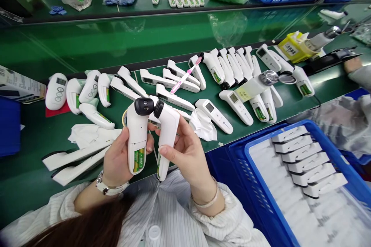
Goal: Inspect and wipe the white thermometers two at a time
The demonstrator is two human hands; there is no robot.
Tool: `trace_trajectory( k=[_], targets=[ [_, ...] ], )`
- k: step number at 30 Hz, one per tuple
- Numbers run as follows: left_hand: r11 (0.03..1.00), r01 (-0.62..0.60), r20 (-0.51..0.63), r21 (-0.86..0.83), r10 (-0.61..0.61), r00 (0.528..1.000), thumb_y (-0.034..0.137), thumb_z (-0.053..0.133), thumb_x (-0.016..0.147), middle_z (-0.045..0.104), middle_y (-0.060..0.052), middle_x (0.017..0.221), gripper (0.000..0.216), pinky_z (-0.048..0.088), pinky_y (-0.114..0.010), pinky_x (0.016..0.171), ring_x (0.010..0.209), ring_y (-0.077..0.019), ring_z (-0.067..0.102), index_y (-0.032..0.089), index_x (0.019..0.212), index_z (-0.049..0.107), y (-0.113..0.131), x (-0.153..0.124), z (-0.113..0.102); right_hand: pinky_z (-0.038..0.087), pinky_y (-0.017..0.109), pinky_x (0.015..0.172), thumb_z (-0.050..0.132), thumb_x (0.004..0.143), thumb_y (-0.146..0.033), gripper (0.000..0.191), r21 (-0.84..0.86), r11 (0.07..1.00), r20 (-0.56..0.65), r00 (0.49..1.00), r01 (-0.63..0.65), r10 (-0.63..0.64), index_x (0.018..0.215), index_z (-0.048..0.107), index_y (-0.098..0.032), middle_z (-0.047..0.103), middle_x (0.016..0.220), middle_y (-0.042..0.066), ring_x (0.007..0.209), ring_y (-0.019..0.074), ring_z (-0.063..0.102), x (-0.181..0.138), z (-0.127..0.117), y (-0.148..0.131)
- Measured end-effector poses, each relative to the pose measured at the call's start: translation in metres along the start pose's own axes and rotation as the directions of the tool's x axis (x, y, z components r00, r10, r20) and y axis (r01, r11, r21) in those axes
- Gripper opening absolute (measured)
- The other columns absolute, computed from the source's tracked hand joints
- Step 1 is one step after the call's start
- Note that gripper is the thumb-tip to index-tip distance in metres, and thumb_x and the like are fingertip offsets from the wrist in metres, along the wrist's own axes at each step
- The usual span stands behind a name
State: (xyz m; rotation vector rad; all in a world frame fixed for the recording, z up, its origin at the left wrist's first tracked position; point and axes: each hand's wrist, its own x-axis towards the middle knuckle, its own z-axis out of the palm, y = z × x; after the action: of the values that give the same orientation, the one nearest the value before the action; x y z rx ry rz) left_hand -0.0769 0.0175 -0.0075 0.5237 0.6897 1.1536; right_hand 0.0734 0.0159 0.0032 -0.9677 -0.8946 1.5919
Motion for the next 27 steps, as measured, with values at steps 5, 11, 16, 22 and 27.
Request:
trace_trajectory(
  k=[5, 11, 16, 22, 27],
  targets=[
    [0.999, -0.047, -0.027, 0.012, 0.048, 0.999, 0.04, 0.04, 0.089, 0.057, -0.005, 0.091, 0.029, 0.041, -0.027, 0.061, 0.061, -0.0117, 0.048, 0.017, 0.095, 0.056, -0.001, 0.002, 0.001, 0.049, 0.037, 0.088, 0.074, 0.071, -0.023, 0.046, -0.025, 0.999, -0.052, 0.998, -0.037, 0.036, 0.114, 0.057, -0.028, 0.064, 0.098, 0.002, 0.094, 0.0193, 0.06, 0.0, 0.0, 0.0],
    [0.998, -0.06, -0.005, 0.014, 0.06, 0.998, 0.034, 0.049, 0.085, 0.054, -0.003, 0.091, 0.021, 0.035, -0.027, 0.057, 0.06, -0.0109, 0.047, 0.021, 0.102, 0.05, -0.002, 0.001, 0.0, 0.052, 0.034, 0.075, 0.075, 0.068, -0.025, 0.049, -0.012, 0.999, -0.13, 0.99, -0.051, 0.049, 0.112, 0.054, -0.027, 0.06, 0.095, 0.002, 0.083, 0.0176, 0.058, 0.001, 0.002, 0.0],
    [0.998, -0.062, 0.01, 0.009, 0.061, 0.998, 0.033, 0.058, 0.081, 0.052, -0.002, 0.09, 0.034, 0.036, -0.026, 0.058, 0.06, -0.0103, 0.047, 0.024, 0.111, 0.046, -0.004, 0.001, -0.001, 0.049, 0.026, 0.058, 0.07, 0.072, -0.021, 0.035, -0.128, 0.986, -0.233, 0.963, 0.11, -0.138, 0.103, 0.053, -0.028, 0.055, 0.087, -0.001, 0.07, 0.013, 0.053, 0.001, 0.008, 0.001],
    [0.996, 0.025, 0.074, 0.087, -0.032, 0.997, 0.023, 0.072, 0.069, 0.053, -0.001, 0.095, 0.064, 0.042, -0.024, 0.07, 0.078, -0.0132, 0.051, 0.029, 0.126, 0.044, -0.006, -0.002, -0.003, 0.05, 0.037, 0.08, 0.08, 0.061, -0.018, 0.068, -0.353, 0.907, -0.191, 0.932, 0.228, -0.308, 0.116, 0.042, -0.035, 0.052, 0.105, 0.001, 0.092, 0.0197, 0.055, 0.013, 0.023, 0.001],
    [0.988, 0.056, 0.134, 0.144, -0.075, 0.988, 0.018, 0.072, 0.068, 0.05, 0.002, 0.08, 0.074, 0.04, -0.022, 0.059, 0.067, -0.0113, 0.047, 0.034, 0.132, 0.038, -0.008, -0.002, -0.004, 0.044, 0.039, 0.093, 0.077, 0.065, -0.02, 0.062, -0.502, 0.801, -0.154, 0.877, 0.327, -0.455, 0.116, 0.044, -0.032, 0.045, 0.12, 0.003, 0.11, 0.0235, 0.049, 0.028, 0.024, -0.002]
  ],
)
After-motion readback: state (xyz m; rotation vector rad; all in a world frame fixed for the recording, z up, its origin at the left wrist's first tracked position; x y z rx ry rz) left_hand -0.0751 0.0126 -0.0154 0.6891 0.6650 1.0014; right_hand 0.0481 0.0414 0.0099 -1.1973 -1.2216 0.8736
